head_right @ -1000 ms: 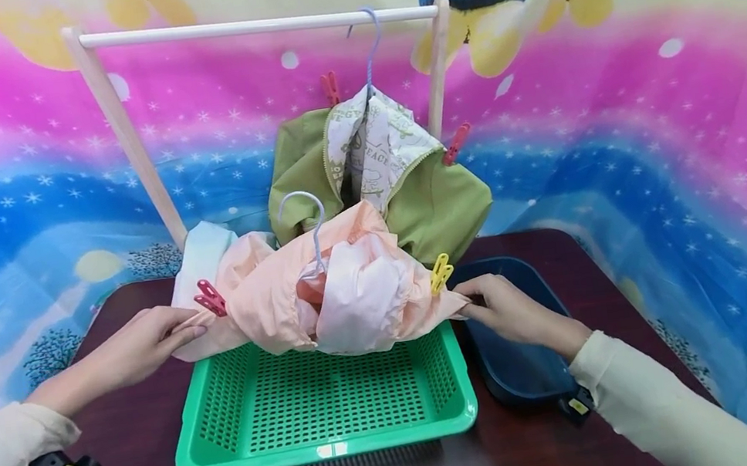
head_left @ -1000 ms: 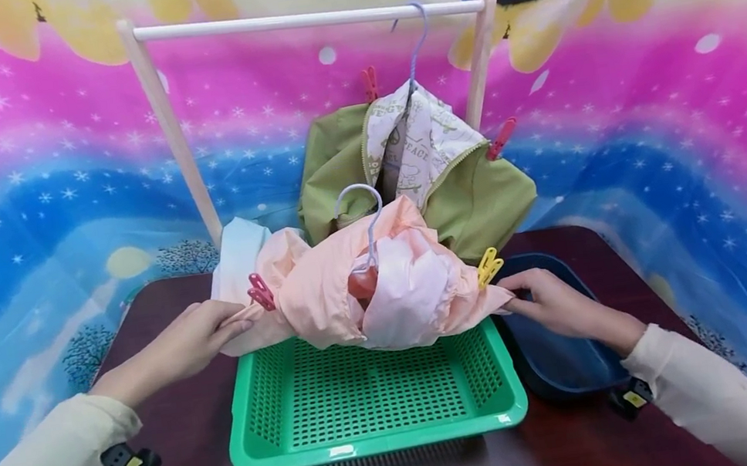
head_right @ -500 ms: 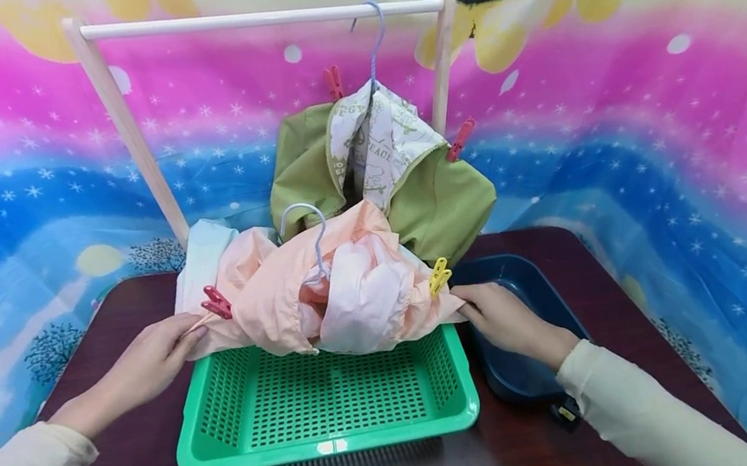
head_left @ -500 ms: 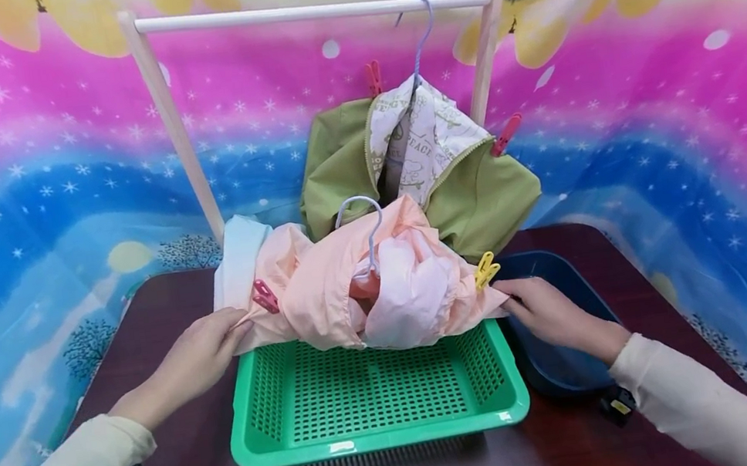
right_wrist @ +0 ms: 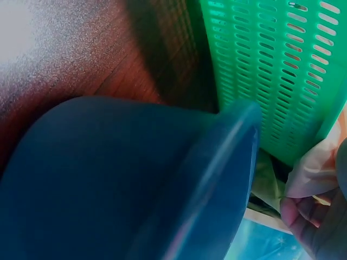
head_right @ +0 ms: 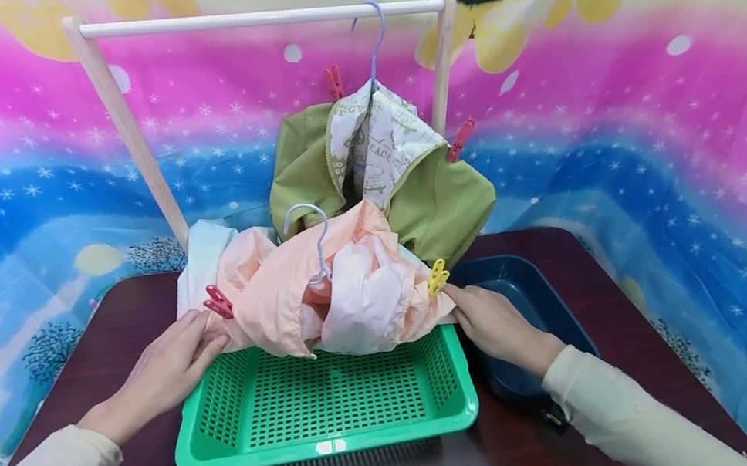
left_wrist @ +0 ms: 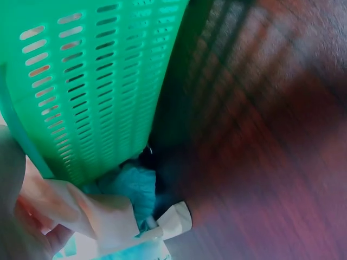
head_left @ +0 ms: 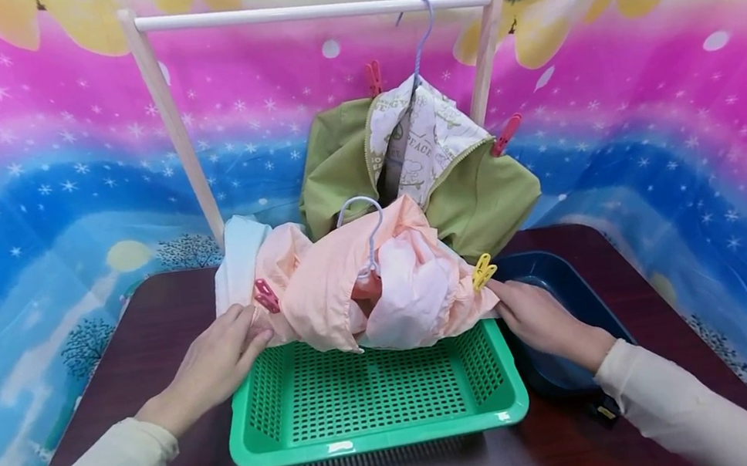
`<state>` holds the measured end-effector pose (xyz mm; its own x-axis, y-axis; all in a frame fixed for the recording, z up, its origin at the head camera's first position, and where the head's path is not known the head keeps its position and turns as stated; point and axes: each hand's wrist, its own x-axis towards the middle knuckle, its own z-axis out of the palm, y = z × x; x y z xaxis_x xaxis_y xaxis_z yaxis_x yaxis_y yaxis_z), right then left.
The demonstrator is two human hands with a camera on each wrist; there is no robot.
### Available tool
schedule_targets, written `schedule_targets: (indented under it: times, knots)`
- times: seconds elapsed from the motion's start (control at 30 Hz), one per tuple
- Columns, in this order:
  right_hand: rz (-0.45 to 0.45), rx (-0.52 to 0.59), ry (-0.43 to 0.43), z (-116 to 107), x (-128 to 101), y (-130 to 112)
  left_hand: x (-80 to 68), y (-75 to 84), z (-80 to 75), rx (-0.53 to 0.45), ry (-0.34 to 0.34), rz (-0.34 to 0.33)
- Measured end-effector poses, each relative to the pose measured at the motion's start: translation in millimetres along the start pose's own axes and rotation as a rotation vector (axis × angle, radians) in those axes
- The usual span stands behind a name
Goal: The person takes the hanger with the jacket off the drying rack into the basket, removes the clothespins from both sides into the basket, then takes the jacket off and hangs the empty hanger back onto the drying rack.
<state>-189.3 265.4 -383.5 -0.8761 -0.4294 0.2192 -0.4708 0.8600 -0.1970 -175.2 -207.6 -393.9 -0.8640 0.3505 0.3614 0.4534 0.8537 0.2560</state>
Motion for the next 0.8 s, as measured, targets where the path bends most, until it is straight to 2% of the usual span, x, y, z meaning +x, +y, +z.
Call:
schedule_targets:
  times: [0.2, 0.4, 0.6, 0.8]
  knots:
    - [0.002, 0.025, -0.003, -1, -1, -1, 1.4, -0.3, -2.0, 0.015, -0.037, 0.019]
    - [0.009, 0.048, -0.033, -8, -1, -3, 2.9, 1.4, -3.4, 0.005, -0.049, 0.002]
    - [0.042, 0.040, -0.038, -21, -6, -5, 2.9, 1.7, -3.0, 0.016, -0.040, 0.010]
    - [0.040, 0.067, -0.008, -37, -9, -9, 1.8, 0.9, -1.5, 0.028, -0.004, 0.050]
